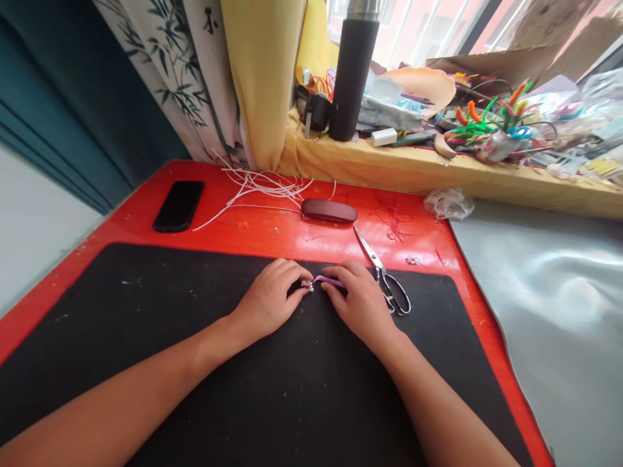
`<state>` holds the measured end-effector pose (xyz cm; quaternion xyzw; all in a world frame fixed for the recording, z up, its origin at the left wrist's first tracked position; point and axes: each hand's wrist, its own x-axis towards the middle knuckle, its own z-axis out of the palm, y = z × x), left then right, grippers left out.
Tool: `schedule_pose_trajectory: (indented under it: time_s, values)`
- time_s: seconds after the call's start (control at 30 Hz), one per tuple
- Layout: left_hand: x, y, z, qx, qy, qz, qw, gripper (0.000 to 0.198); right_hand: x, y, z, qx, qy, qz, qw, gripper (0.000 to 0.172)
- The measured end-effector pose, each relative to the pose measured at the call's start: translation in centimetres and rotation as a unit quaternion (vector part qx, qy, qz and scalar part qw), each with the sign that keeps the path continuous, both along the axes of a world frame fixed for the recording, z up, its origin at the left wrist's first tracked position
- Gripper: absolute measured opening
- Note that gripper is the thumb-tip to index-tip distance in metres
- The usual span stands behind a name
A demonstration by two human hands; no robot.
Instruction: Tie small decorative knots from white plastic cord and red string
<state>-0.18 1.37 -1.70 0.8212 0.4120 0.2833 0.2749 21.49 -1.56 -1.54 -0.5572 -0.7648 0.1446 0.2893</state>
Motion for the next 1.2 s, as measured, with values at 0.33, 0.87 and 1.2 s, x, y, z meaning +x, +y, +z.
schedule_pose_trajectory:
  time_s: [0.33,0.87,1.2]
  values:
    - [-0.2,0.2,0.6,-0.216,-0.177,0.065,0.958,0.019,-0.8,-0.7,1.0,0.008,0.118,-0.007,0.993,0.013]
    - [0.2,-0.8,1.7,-0.276,-0.281,0.042,0.918,0.026,-1.8,-1.5,2.7,-0.163,0.286,-0.017,0.944,0.023]
    - [0.4,-1.1,2.0,-0.264,-0.281,0.048,0.921,0.02,-1.9,-1.5,2.6,-0.188,0.329,-0.008,0.925,0.024]
